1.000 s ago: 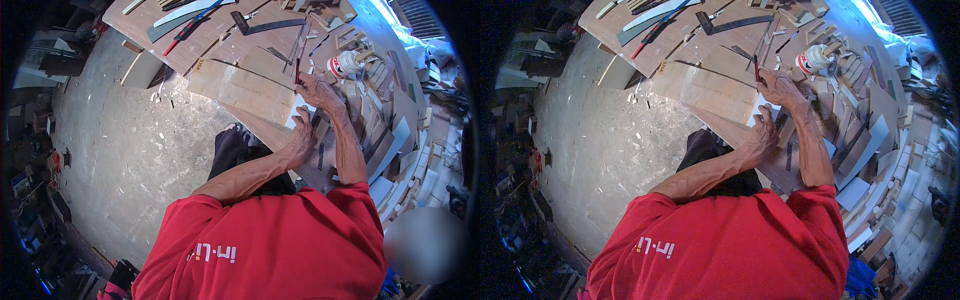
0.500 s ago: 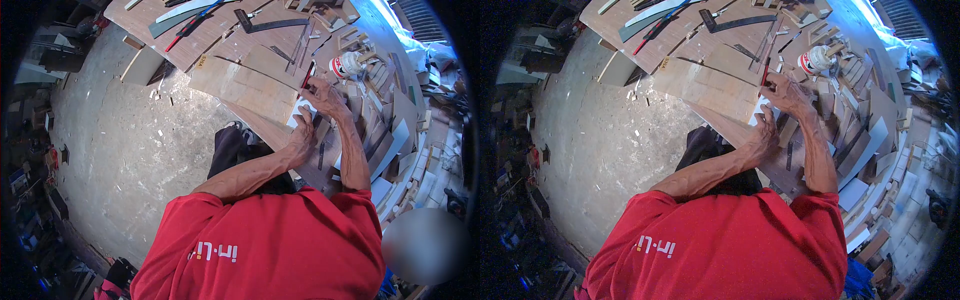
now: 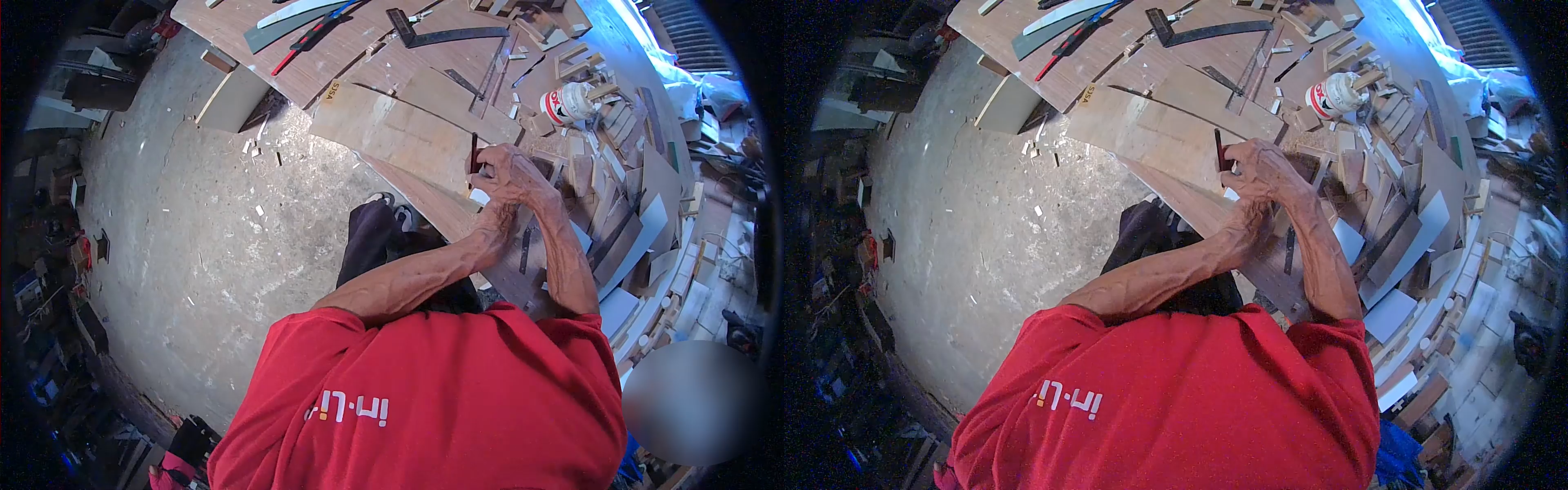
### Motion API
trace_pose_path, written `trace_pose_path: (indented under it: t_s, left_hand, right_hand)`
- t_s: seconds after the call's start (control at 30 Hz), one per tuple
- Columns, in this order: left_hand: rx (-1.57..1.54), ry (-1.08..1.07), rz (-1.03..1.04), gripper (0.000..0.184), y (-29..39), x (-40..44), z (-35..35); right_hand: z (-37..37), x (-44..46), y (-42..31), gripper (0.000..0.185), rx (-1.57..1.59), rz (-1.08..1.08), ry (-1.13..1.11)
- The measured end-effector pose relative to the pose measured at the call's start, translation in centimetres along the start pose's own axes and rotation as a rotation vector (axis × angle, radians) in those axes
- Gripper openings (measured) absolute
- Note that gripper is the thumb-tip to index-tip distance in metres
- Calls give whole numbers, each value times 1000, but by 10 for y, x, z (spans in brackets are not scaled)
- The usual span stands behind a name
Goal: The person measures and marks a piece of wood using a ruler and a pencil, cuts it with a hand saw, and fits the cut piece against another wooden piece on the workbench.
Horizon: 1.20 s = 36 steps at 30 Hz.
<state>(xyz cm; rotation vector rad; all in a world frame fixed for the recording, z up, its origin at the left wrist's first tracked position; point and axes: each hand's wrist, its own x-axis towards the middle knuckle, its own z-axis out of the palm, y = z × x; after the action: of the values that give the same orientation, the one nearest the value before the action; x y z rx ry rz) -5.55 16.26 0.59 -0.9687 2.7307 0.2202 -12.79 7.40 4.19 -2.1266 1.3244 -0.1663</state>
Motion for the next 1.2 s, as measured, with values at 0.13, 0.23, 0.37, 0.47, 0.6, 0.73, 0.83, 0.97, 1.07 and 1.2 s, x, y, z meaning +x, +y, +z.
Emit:
trace_pose_path:
  t_s: [0.13,0.23,0.37,0.47,0.6,0.73,0.83,0.97,1.07,1.2]
  left_hand:
    - [222,275,-108,40,5,8,25]
    - [136,143,-89,40,5,4,13]
    - [145,96,-61,37,6,7,20]
    - [357,254,1,35,27,43,101]
    - [148,90,-12,47,18,31,51]
    - [-13,-16,-79,47,12,17,47]
    - [62,-2,-2,49,10,8,32]
    - [17,-44,-50,42,11,11,28]
    - [74,51,-24,38,5,3,31]
    - [50,-1,-26,36,5,2,21]
  right_hand:
    - [5,2,3,24,-123,-68,-74]
    - [7,1,5,25,-166,-77,-76]
    - [6,8,-1,26,-208,-4,-209]
    - [4,6,-4,27,-250,-41,-219]
    - [-2,2,-6,26,-274,-14,-318]
    - [-11,-1,-16,25,-101,20,-121]
    - [-8,1,-7,26,-77,73,-156]
    - [-1,3,-5,29,-179,-27,-187]
    - [-2,4,-13,26,-220,13,-229]
    - [-1,6,-11,26,-228,21,-209]
